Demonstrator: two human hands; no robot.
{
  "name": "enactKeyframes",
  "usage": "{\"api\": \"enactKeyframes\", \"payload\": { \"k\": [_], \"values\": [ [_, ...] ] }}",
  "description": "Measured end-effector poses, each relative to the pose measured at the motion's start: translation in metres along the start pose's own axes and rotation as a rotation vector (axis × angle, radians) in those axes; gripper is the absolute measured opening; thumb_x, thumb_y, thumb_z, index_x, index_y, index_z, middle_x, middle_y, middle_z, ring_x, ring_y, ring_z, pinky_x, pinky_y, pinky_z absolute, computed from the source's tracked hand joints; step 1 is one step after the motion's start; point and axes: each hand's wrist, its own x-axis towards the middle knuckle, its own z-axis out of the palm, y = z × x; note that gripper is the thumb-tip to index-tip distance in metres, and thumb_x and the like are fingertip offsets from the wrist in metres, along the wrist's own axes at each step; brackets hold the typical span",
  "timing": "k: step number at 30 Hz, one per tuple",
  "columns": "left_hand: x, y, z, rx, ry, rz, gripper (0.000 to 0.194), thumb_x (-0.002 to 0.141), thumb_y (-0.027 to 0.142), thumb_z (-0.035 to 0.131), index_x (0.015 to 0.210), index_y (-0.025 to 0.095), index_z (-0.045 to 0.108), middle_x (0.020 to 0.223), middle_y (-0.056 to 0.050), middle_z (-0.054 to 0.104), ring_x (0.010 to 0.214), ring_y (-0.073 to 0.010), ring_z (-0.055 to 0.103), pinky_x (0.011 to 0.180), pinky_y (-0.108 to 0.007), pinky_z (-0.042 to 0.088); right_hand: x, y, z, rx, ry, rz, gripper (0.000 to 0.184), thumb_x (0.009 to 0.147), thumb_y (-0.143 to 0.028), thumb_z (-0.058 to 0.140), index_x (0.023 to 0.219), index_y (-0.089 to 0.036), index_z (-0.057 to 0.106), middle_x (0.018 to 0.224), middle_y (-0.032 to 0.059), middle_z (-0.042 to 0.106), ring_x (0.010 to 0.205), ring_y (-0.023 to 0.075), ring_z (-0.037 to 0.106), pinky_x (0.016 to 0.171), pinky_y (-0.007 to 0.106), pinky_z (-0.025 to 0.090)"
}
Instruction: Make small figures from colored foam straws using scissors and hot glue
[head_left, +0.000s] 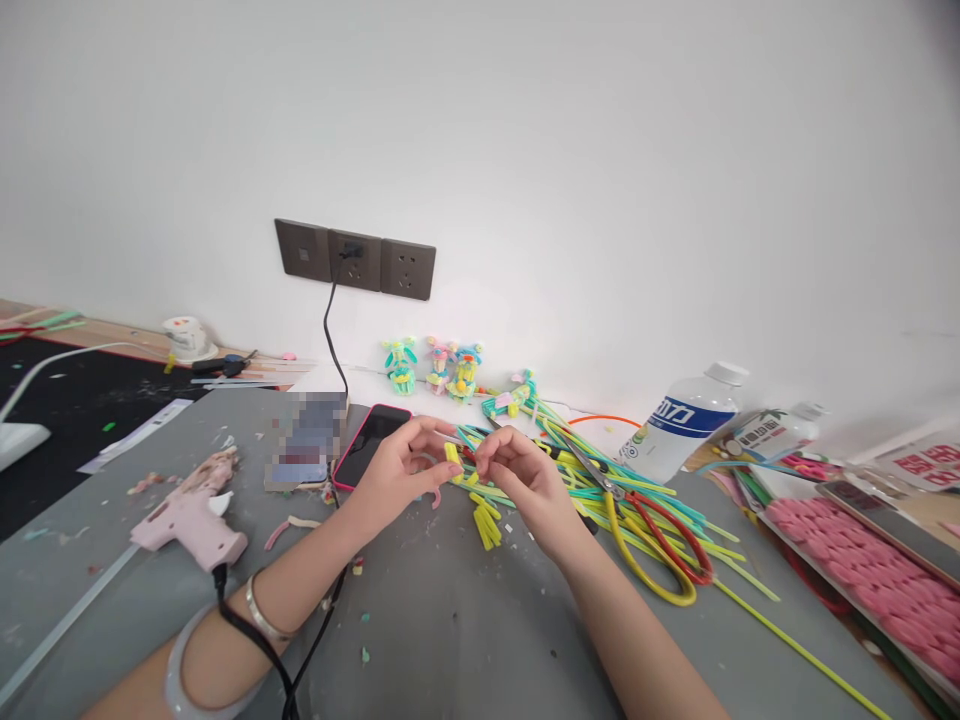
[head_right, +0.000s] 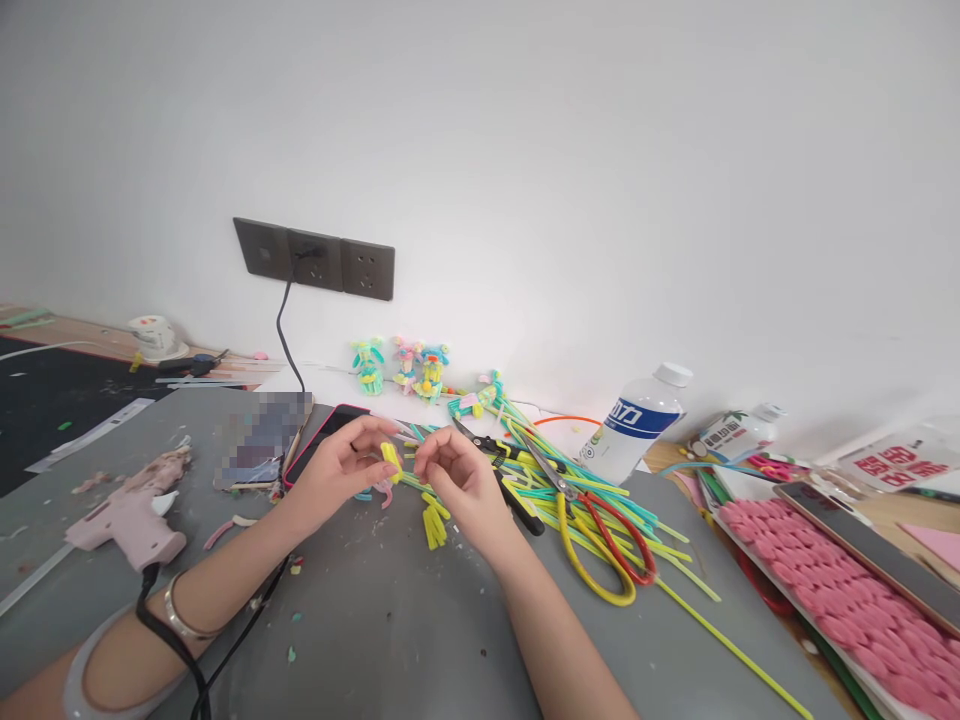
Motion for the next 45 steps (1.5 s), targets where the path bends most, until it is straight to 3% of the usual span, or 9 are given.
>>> {"api": "enactKeyframes", "payload": {
  "k": [4,10,16,22,30,33,38,42,45],
  "values": [
    [-0.001,0.001,0.000,0.041,-0.043,0.019,0.025,0.078,0.034,0.076,0.084,0.016,0.061,0.089,-0.004,0.062,0.065,-0.0121,0.059,0.052,-0.025,0.054,0.000,0.002,-0.001,0.016,-0.006,-0.025,0.008,0.086,-0.030,0.062,0.085,-0.022,0.058,0.078,0.0003,0.056,0.069,0.0150,0.051,0.067,0.029,0.044],
    [-0.002,0.000,0.000,0.064,-0.069,0.045,0.018,0.077,0.029,0.077,0.083,0.016,0.066,0.121,-0.011,0.059,0.086,-0.0188,0.062,0.053,-0.024,0.054,0.000,-0.001,0.001,0.016,-0.015,0.017,0.016,0.087,-0.038,0.067,0.086,-0.023,0.063,0.081,0.0018,0.060,0.076,0.0167,0.056,0.070,0.030,0.047],
    [0.000,0.001,-0.001,0.064,-0.036,0.063,0.021,0.075,0.034,0.077,0.084,0.017,0.068,0.106,-0.008,0.058,0.072,-0.0148,0.059,0.051,-0.027,0.055,0.003,0.012,-0.004,-0.028,0.080,0.029,0.024,0.079,-0.043,0.076,0.083,-0.022,0.064,0.079,0.0025,0.062,0.076,0.0180,0.059,0.069,0.030,0.048],
    [0.002,-0.003,-0.005,0.049,0.058,0.126,0.022,0.074,0.032,0.079,0.083,0.017,0.066,0.103,-0.007,0.060,0.078,-0.0159,0.060,0.058,-0.025,0.053,0.004,0.015,-0.008,-0.084,0.107,0.001,0.024,0.087,-0.046,0.066,0.093,-0.024,0.062,0.070,-0.0018,0.051,0.064,0.0147,0.049,0.058,0.026,0.039],
    [0.003,-0.002,-0.006,0.074,0.131,0.172,0.019,0.081,0.035,0.074,0.083,0.017,0.066,0.085,-0.002,0.060,0.079,-0.0144,0.057,0.066,-0.022,0.047,-0.002,0.005,0.002,-0.114,-0.123,0.157,0.026,0.092,-0.049,0.057,0.098,-0.025,0.051,0.051,-0.0114,0.027,0.046,0.0103,0.020,0.046,0.024,0.018],
    [0.002,0.001,-0.005,0.071,0.134,0.147,0.021,0.082,0.038,0.072,0.083,0.018,0.064,0.079,0.001,0.057,0.073,-0.0125,0.054,0.065,-0.022,0.047,-0.006,0.008,0.002,-0.330,-0.218,0.131,0.023,0.089,-0.041,0.062,0.102,-0.024,0.052,0.055,-0.0103,0.031,0.049,0.0111,0.026,0.049,0.024,0.021],
    [0.001,0.002,-0.004,0.114,0.085,0.100,0.023,0.077,0.033,0.076,0.081,0.018,0.060,0.079,0.002,0.052,0.068,-0.0106,0.051,0.061,-0.022,0.049,-0.004,0.016,-0.002,-0.728,-0.098,0.066,0.025,0.087,-0.044,0.064,0.096,-0.022,0.058,0.059,-0.0082,0.030,0.052,0.0130,0.030,0.051,0.025,0.022],
    [0.001,-0.002,-0.003,0.052,-0.021,0.012,0.023,0.080,0.035,0.073,0.088,0.018,0.060,0.081,0.002,0.050,0.059,-0.0103,0.053,0.048,-0.025,0.052,0.001,0.017,-0.005,-0.691,-0.045,0.032,0.035,0.100,-0.041,0.041,0.074,-0.020,0.053,0.061,-0.0036,0.041,0.056,0.0143,0.040,0.055,0.027,0.029],
    [0.001,-0.002,-0.003,0.069,-0.034,0.040,0.021,0.081,0.034,0.072,0.089,0.018,0.060,0.086,0.000,0.053,0.060,-0.0110,0.055,0.047,-0.026,0.054,0.000,0.016,-0.004,-0.548,-0.027,-0.026,0.034,0.102,-0.041,0.035,0.087,-0.020,0.058,0.080,0.0029,0.059,0.074,0.0185,0.054,0.065,0.028,0.040]
  ]
}}
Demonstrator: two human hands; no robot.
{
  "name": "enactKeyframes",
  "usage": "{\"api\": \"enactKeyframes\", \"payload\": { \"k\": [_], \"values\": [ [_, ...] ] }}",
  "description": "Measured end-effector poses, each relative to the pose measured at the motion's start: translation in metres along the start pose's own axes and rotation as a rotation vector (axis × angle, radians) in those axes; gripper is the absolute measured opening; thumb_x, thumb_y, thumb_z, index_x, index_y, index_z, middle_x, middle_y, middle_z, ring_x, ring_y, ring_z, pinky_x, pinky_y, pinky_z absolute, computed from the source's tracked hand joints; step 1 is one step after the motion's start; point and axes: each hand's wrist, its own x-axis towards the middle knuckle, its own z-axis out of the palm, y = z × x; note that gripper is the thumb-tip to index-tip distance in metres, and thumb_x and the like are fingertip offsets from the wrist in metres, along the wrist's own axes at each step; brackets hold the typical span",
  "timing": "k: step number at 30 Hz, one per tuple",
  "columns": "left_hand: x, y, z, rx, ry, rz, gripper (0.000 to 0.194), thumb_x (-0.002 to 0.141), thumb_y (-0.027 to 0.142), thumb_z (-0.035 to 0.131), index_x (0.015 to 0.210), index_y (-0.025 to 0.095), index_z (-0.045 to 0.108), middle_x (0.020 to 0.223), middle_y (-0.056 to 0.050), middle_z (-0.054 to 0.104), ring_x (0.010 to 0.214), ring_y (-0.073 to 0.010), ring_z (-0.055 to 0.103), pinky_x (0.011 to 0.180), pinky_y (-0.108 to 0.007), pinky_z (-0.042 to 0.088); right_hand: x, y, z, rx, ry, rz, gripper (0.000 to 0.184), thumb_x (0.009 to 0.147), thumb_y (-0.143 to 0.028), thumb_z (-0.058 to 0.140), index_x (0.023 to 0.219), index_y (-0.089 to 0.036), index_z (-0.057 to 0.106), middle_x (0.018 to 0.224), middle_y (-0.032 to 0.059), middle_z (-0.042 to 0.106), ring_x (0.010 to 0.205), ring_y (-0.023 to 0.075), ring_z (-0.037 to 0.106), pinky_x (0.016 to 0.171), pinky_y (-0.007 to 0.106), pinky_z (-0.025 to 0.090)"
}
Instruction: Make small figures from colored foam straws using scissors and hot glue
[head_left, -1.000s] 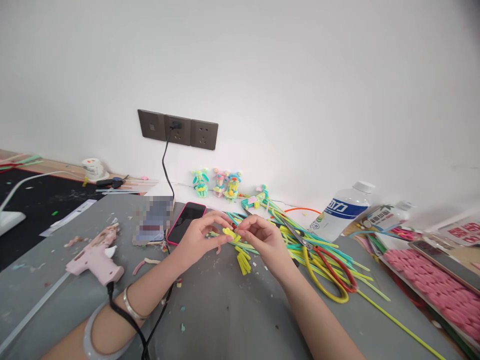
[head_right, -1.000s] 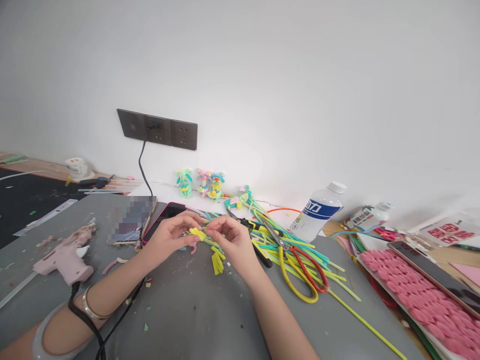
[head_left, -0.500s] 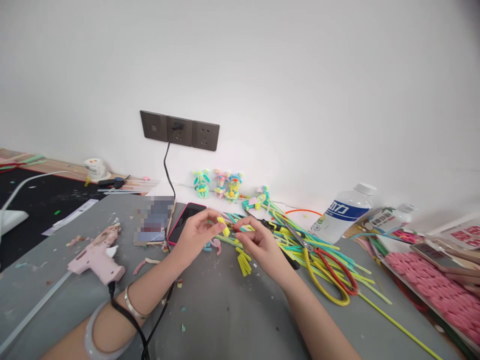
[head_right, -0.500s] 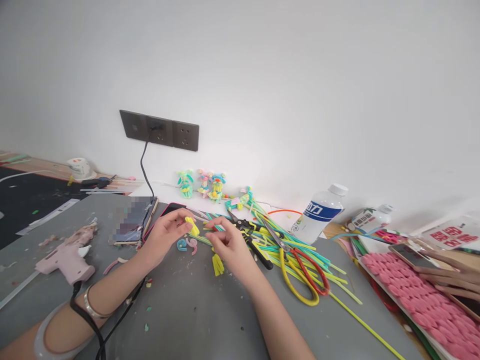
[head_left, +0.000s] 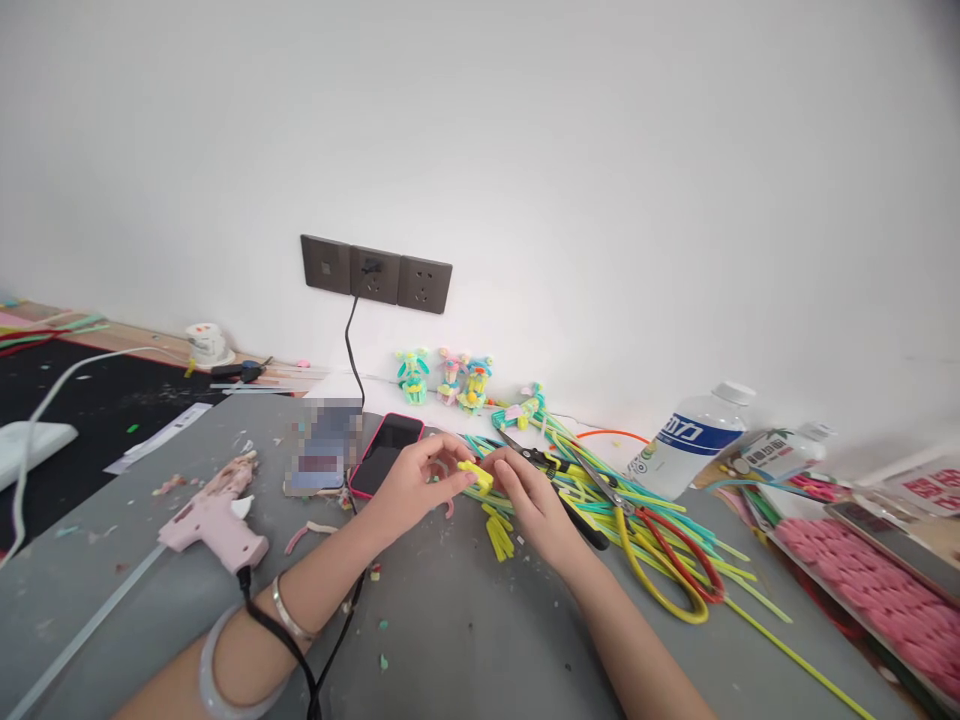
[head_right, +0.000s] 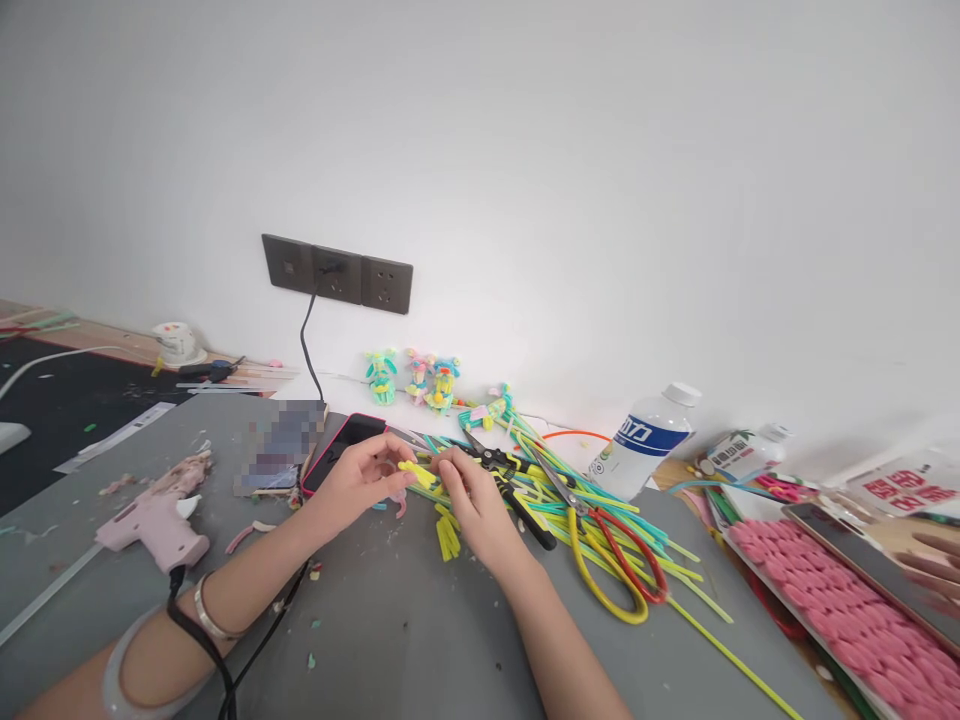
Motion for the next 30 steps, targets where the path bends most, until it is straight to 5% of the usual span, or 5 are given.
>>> {"api": "enactKeyframes", "payload": {
  "k": [3,7,16,21,30],
  "values": [
    [-0.0003,0.0027,0.0005,0.031,-0.004,0.028,0.020,0.081,0.032,0.072,0.086,0.017,0.060,0.087,0.000,0.055,0.059,-0.0104,0.056,0.046,-0.025,0.053,-0.0022,-0.0022,0.0025,0.120,-0.030,-0.091,0.027,0.099,-0.044,0.045,0.106,-0.022,0.059,0.101,0.0068,0.064,0.090,0.0216,0.059,0.077,0.031,0.046],
    [-0.0007,0.0046,0.0009,0.050,-0.018,0.065,0.019,0.081,0.032,0.072,0.085,0.017,0.062,0.085,0.000,0.057,0.060,-0.0104,0.056,0.046,-0.023,0.052,-0.0034,-0.0049,0.0056,0.121,0.043,-0.168,0.017,0.091,-0.036,0.063,0.101,-0.023,0.061,0.092,0.0043,0.064,0.084,0.0200,0.059,0.076,0.030,0.047],
    [-0.0001,0.0003,0.0003,0.027,-0.013,0.062,0.019,0.081,0.032,0.073,0.084,0.017,0.062,0.083,0.000,0.057,0.059,-0.0099,0.056,0.047,-0.023,0.052,-0.0021,-0.0059,0.0035,0.027,0.142,-0.255,0.007,0.087,-0.021,0.066,0.091,-0.022,0.061,0.078,0.0000,0.060,0.067,0.0152,0.054,0.063,0.027,0.045],
    [0.0002,0.0006,0.0003,0.004,0.011,0.018,0.022,0.080,0.033,0.074,0.082,0.017,0.059,0.083,0.001,0.054,0.059,-0.0101,0.055,0.047,-0.024,0.053,-0.0024,-0.0034,0.0034,-0.086,0.220,-0.315,0.019,0.087,-0.016,0.065,0.103,-0.024,0.059,0.084,-0.0003,0.062,0.063,0.0140,0.054,0.064,0.028,0.043],
    [-0.0015,0.0034,0.0002,0.011,0.012,0.061,0.027,0.078,0.036,0.076,0.089,0.019,0.059,0.089,-0.001,0.054,0.068,-0.0122,0.054,0.054,-0.024,0.051,-0.0023,-0.0091,-0.0011,-0.032,0.220,-0.287,0.009,0.089,-0.015,0.060,0.086,-0.022,0.056,0.076,-0.0013,0.055,0.064,0.0138,0.052,0.060,0.026,0.040]
  ]
}}
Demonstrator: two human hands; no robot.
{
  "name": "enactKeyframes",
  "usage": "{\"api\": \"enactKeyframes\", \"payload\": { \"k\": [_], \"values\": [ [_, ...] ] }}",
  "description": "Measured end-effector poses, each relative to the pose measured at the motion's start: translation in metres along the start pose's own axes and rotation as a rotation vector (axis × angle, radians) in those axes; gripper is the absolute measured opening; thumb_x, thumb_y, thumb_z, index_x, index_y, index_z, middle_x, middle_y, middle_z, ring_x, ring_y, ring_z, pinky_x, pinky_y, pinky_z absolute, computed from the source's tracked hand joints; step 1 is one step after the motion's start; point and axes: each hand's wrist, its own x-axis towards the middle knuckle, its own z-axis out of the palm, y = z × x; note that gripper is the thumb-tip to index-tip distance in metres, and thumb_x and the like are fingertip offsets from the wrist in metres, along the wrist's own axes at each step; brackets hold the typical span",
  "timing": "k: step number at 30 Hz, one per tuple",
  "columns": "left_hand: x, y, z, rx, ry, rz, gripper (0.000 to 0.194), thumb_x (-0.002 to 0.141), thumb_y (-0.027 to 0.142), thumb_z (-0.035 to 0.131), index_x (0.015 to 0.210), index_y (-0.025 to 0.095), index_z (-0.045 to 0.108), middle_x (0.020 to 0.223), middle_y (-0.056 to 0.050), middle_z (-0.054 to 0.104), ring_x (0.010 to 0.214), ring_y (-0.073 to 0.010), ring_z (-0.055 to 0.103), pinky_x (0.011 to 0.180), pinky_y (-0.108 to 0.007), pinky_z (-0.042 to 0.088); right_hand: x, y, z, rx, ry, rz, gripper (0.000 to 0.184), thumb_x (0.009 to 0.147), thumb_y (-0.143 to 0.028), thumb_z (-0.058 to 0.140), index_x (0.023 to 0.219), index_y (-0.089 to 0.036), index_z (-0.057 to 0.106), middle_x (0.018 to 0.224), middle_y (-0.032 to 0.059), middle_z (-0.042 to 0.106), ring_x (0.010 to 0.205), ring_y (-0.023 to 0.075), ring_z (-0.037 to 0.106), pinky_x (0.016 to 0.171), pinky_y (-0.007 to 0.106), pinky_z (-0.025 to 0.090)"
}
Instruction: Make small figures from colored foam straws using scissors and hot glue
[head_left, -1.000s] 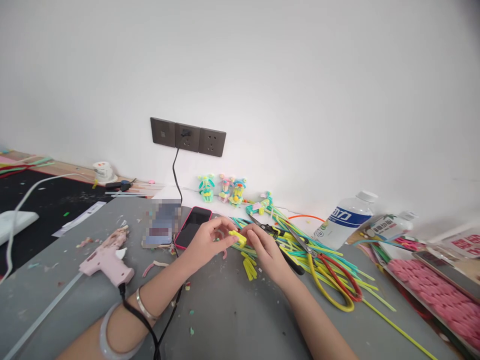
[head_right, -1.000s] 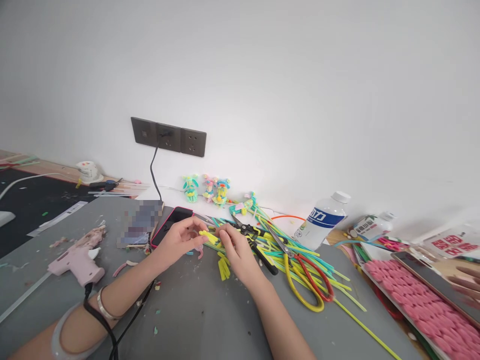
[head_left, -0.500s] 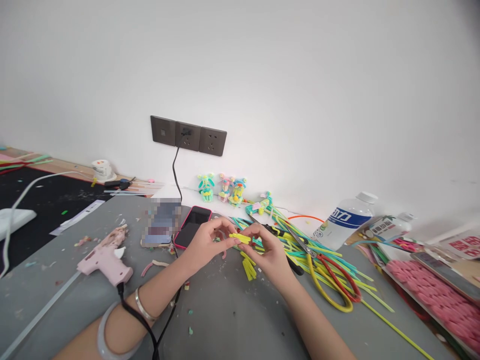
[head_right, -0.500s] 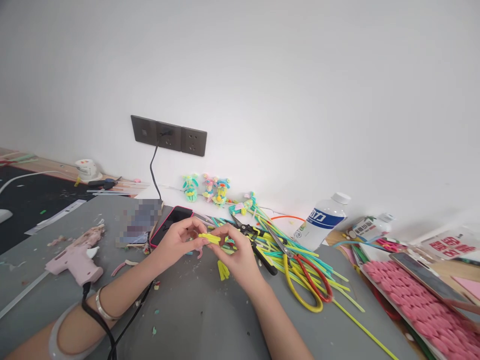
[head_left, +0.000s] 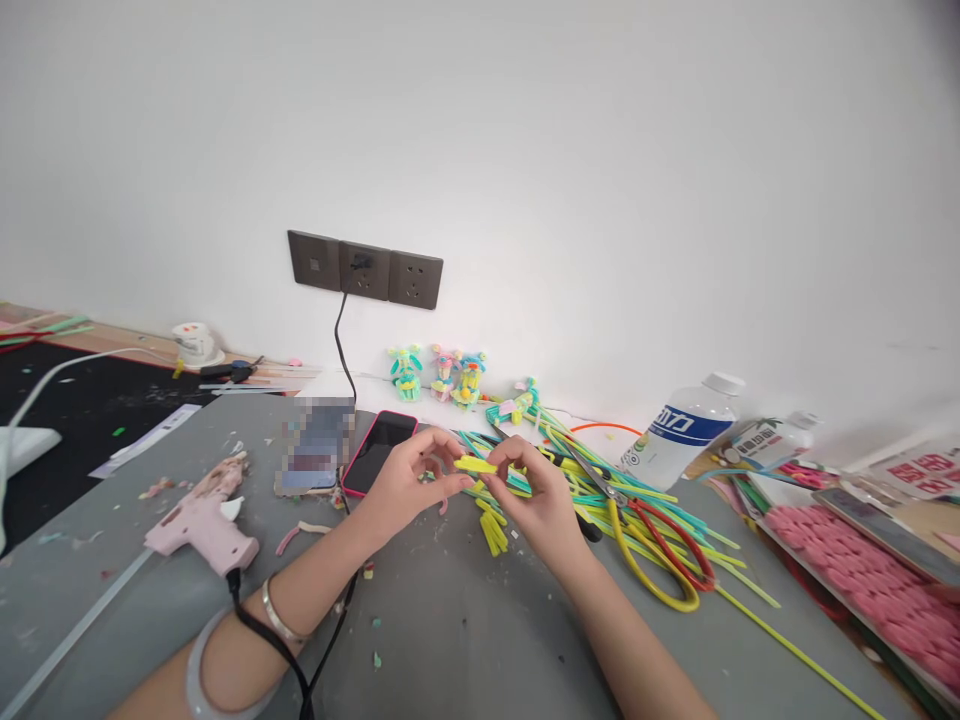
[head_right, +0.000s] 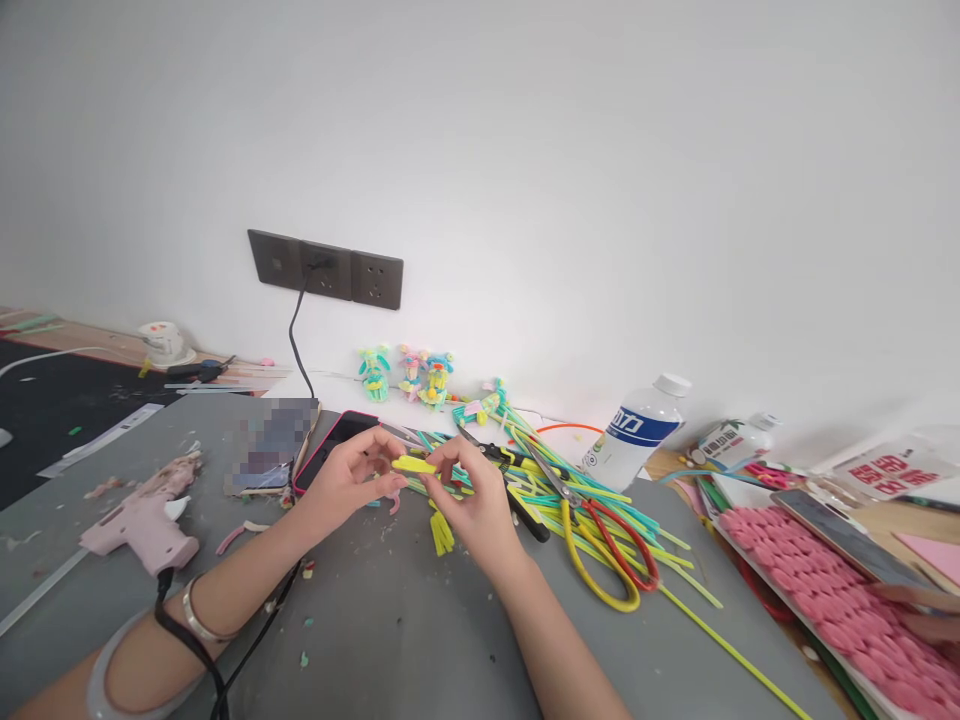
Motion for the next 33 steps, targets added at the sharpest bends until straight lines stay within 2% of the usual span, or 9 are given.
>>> {"api": "enactKeyframes", "payload": {
  "k": [3,5,8,14,17,21,26,29,33],
  "values": [
    [0.0004,0.0018,-0.0013,0.028,0.091,0.077,0.025,0.085,0.040,0.067,0.080,0.018,0.056,0.088,-0.001,0.056,0.077,-0.0133,0.054,0.064,-0.023,0.048,0.0005,0.0018,-0.0006,-0.014,0.011,-0.005,0.009,0.088,-0.015,0.060,0.087,-0.022,0.056,0.076,-0.0015,0.054,0.065,0.0135,0.051,0.061,0.026,0.039],
    [0.0015,0.0020,-0.0024,0.040,0.153,0.091,0.030,0.088,0.041,0.063,0.073,0.019,0.050,0.080,0.001,0.054,0.074,-0.0122,0.051,0.065,-0.022,0.044,0.0013,0.0032,-0.0005,-0.037,0.013,-0.014,0.009,0.088,-0.015,0.061,0.087,-0.022,0.056,0.076,-0.0015,0.054,0.064,0.0134,0.051,0.062,0.026,0.039],
    [0.0036,0.0001,-0.0041,0.056,0.206,0.061,0.033,0.084,0.040,0.067,0.069,0.019,0.048,0.073,0.003,0.051,0.068,-0.0113,0.049,0.063,-0.022,0.042,0.0023,0.0037,-0.0001,-0.061,0.018,-0.012,0.008,0.088,-0.015,0.060,0.087,-0.022,0.056,0.076,-0.0017,0.055,0.064,0.0133,0.051,0.063,0.027,0.039],
    [0.0053,-0.0013,-0.0059,0.122,0.241,-0.024,0.028,0.075,0.040,0.075,0.068,0.017,0.060,0.069,0.001,0.061,0.068,-0.0146,0.059,0.063,-0.024,0.047,0.0017,0.0013,-0.0010,-0.018,0.034,0.076,0.005,0.089,-0.023,0.061,0.086,-0.022,0.057,0.073,-0.0011,0.056,0.064,0.0154,0.052,0.063,0.029,0.041],
    [0.0049,-0.0002,-0.0046,0.147,0.210,-0.029,0.023,0.078,0.038,0.072,0.073,0.018,0.063,0.074,-0.001,0.065,0.073,-0.0167,0.063,0.065,-0.025,0.050,0.0014,0.0023,-0.0015,0.020,0.042,0.134,0.006,0.090,-0.027,0.061,0.089,-0.022,0.059,0.072,-0.0003,0.057,0.065,0.0167,0.054,0.063,0.029,0.042],
    [0.0030,0.0005,-0.0011,0.238,0.141,-0.009,0.018,0.079,0.030,0.071,0.091,0.019,0.064,0.088,-0.004,0.067,0.082,-0.0173,0.064,0.064,-0.024,0.052,0.0023,0.0053,-0.0017,0.042,0.024,0.182,0.008,0.089,-0.029,0.061,0.089,-0.021,0.061,0.072,0.0012,0.059,0.067,0.0176,0.054,0.062,0.029,0.042],
    [0.0010,0.0021,0.0012,0.261,0.076,-0.056,0.025,0.080,0.033,0.070,0.099,0.017,0.068,0.086,-0.004,0.064,0.072,-0.0165,0.063,0.057,-0.025,0.053,0.0030,0.0063,-0.0014,0.059,0.007,0.190,0.009,0.089,-0.029,0.063,0.086,-0.021,0.062,0.075,0.0019,0.060,0.069,0.0172,0.053,0.063,0.029,0.042],
    [0.0005,0.0022,0.0014,0.212,0.010,-0.099,0.027,0.081,0.038,0.069,0.095,0.016,0.069,0.080,-0.002,0.062,0.056,-0.0130,0.059,0.053,-0.027,0.053,0.0024,0.0053,-0.0005,0.098,-0.033,0.185,0.009,0.089,-0.030,0.063,0.087,-0.021,0.063,0.076,0.0019,0.060,0.069,0.0172,0.052,0.063,0.029,0.043],
    [0.0005,0.0017,0.0024,0.144,-0.029,-0.091,0.025,0.082,0.040,0.067,0.078,0.015,0.066,0.074,0.000,0.057,0.055,-0.0122,0.058,0.054,-0.026,0.052,0.0017,0.0042,0.0009,0.137,-0.052,0.186,0.014,0.089,-0.034,0.063,0.086,-0.021,0.064,0.077,0.0030,0.062,0.070,0.0179,0.054,0.065,0.030,0.045]
  ]
}}
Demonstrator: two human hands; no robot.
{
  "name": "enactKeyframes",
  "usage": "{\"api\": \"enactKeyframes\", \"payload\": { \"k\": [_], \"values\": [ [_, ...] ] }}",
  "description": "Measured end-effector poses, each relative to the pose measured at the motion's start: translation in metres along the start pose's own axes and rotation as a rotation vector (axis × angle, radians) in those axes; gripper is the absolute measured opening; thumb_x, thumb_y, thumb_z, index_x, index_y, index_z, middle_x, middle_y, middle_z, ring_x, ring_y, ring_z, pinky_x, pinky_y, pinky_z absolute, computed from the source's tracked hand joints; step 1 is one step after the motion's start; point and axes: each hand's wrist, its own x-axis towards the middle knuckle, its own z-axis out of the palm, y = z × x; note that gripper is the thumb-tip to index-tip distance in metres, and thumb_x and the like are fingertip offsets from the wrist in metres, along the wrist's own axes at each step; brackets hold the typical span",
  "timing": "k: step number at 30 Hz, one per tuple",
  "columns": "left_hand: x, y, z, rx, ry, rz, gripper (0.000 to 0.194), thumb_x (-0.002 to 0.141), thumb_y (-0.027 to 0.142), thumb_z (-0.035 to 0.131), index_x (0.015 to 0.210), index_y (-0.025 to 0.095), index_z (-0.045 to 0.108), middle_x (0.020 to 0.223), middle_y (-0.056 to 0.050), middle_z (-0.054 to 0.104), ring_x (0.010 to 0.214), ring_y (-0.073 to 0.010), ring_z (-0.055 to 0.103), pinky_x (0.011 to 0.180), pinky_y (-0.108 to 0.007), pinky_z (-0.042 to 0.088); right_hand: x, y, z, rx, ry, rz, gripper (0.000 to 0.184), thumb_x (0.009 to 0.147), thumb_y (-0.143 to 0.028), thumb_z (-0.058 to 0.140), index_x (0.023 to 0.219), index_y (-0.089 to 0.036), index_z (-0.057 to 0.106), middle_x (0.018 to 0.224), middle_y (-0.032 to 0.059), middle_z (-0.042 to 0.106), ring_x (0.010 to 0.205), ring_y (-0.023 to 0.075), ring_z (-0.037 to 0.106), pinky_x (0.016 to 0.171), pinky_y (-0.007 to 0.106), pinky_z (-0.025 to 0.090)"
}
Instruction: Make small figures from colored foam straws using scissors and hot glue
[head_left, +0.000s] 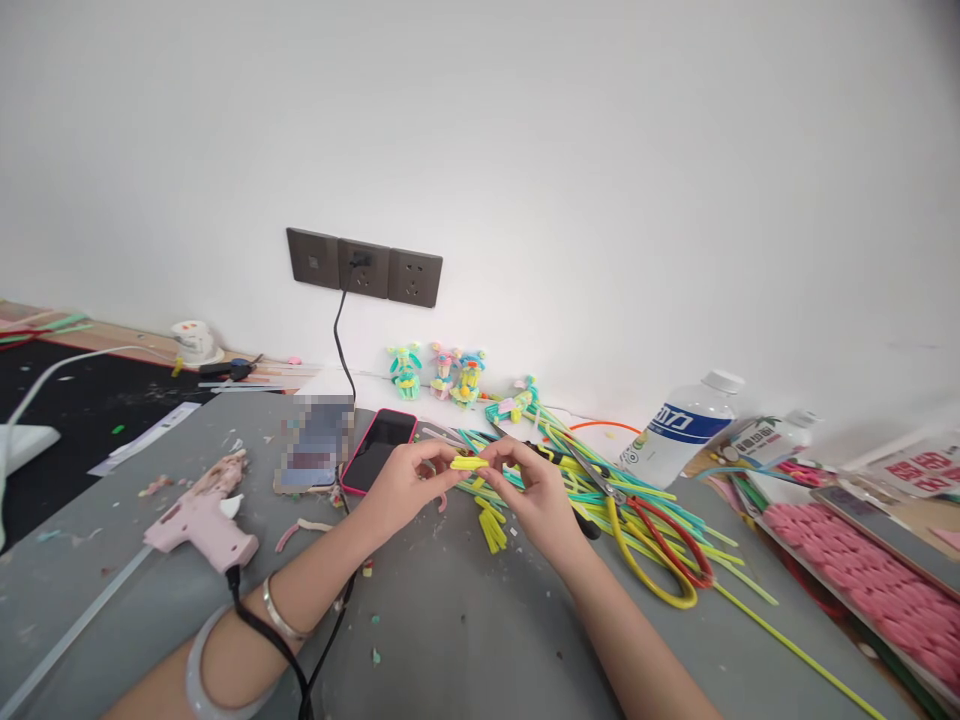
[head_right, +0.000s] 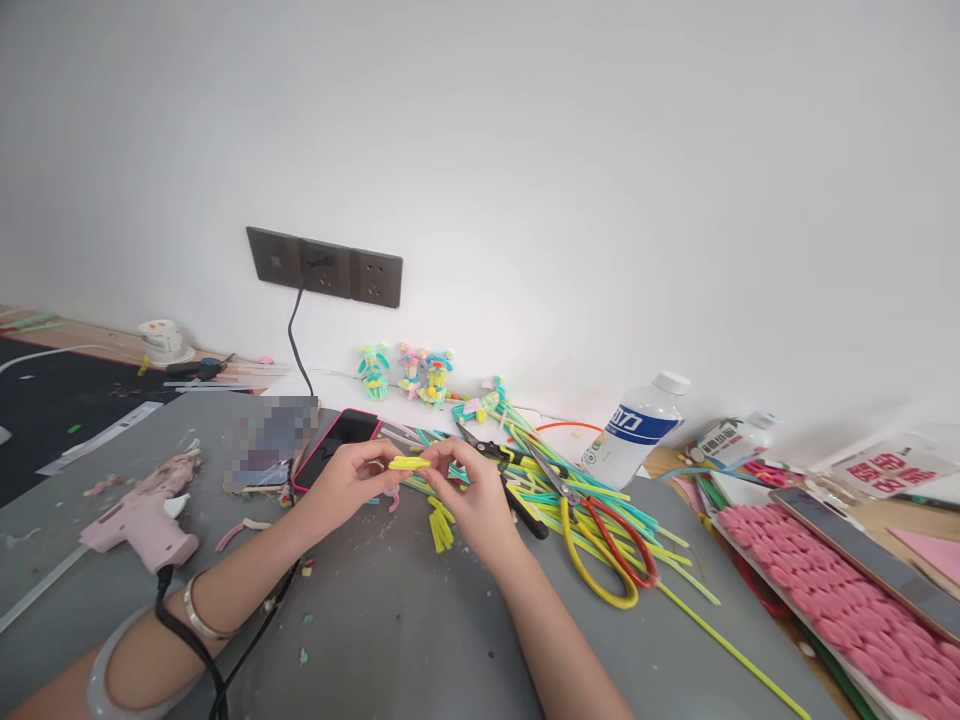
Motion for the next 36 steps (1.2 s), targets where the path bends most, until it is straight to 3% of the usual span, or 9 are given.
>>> {"api": "enactKeyframes", "payload": {
  "k": [3,10,13,18,23,27,31,34,36],
  "values": [
    [0.000,-0.001,0.000,-0.004,0.001,-0.008,0.025,0.084,0.040,0.065,0.076,0.017,0.062,0.073,0.002,0.053,0.057,-0.0124,0.059,0.055,-0.026,0.051,0.000,0.000,0.000,0.005,0.091,0.032,0.016,0.088,-0.036,0.065,0.084,-0.021,0.064,0.075,0.0022,0.061,0.070,0.0181,0.054,0.066,0.030,0.044],
    [-0.001,-0.006,0.000,0.255,-0.062,-0.091,0.027,0.084,0.037,0.062,0.067,0.019,0.051,0.059,0.004,0.054,0.056,-0.0133,0.053,0.055,-0.024,0.039,0.006,0.005,-0.012,0.202,0.514,0.137,0.026,0.084,-0.045,0.068,0.089,-0.020,0.062,0.077,0.0022,0.057,0.069,0.0162,0.052,0.064,0.029,0.045],
    [-0.002,-0.004,0.001,0.317,-0.092,-0.093,0.033,0.083,0.040,0.062,0.063,0.019,0.047,0.057,0.006,0.047,0.054,-0.0117,0.043,0.051,-0.022,0.031,0.007,0.010,-0.015,0.269,0.565,0.157,0.028,0.082,-0.046,0.069,0.090,-0.019,0.062,0.073,-0.0002,0.054,0.065,0.0143,0.049,0.063,0.027,0.043],
    [-0.004,0.001,0.001,0.371,-0.215,-0.045,0.043,0.093,0.044,0.047,0.059,0.018,0.048,0.056,0.004,0.047,0.053,-0.0114,0.039,0.051,-0.024,0.028,0.007,0.007,-0.011,0.248,0.460,0.180,0.026,0.084,-0.045,0.067,0.090,-0.020,0.061,0.073,-0.0005,0.053,0.065,0.0147,0.049,0.062,0.027,0.043],
    [-0.003,-0.001,0.002,0.369,-0.199,0.000,0.017,0.085,0.033,0.060,0.079,0.019,0.064,0.075,0.001,0.062,0.064,-0.0141,0.052,0.059,-0.024,0.040,0.005,0.002,-0.007,0.167,0.365,0.149,0.024,0.085,-0.044,0.066,0.087,-0.021,0.059,0.074,0.0011,0.056,0.065,0.0157,0.052,0.061,0.028,0.047],
    [-0.003,-0.003,0.002,0.381,-0.209,0.012,0.024,0.083,0.035,0.064,0.068,0.018,0.058,0.065,0.003,0.054,0.060,-0.0124,0.047,0.057,-0.023,0.037,0.005,0.002,-0.006,0.163,0.314,0.126,0.024,0.085,-0.044,0.065,0.086,-0.022,0.059,0.076,0.0016,0.056,0.067,0.0161,0.053,0.060,0.027,0.046],
    [-0.003,0.000,0.002,0.338,-0.140,0.000,0.027,0.088,0.039,0.058,0.069,0.019,0.055,0.066,0.004,0.052,0.059,-0.0119,0.048,0.056,-0.023,0.037,0.005,0.004,-0.004,0.191,0.212,0.106,0.022,0.086,-0.043,0.066,0.085,-0.022,0.061,0.075,0.0013,0.057,0.067,0.0161,0.053,0.059,0.027,0.044],
    [-0.002,0.004,0.003,0.210,-0.047,-0.010,0.018,0.084,0.036,0.064,0.086,0.020,0.059,0.077,0.002,0.058,0.059,-0.0120,0.054,0.058,-0.025,0.045,0.003,0.003,-0.002,0.131,0.093,0.098,0.018,0.086,-0.039,0.067,0.086,-0.021,0.063,0.074,0.0006,0.059,0.068,0.0167,0.054,0.063,0.029,0.044],
    [-0.002,0.005,0.002,0.120,0.017,0.009,0.022,0.081,0.035,0.066,0.096,0.020,0.059,0.085,0.000,0.059,0.063,-0.0134,0.058,0.057,-0.026,0.049,0.002,0.001,0.000,0.066,0.039,0.087,0.014,0.086,-0.035,0.067,0.086,-0.022,0.063,0.074,0.0007,0.060,0.070,0.0176,0.054,0.066,0.030,0.044]
  ]
}}
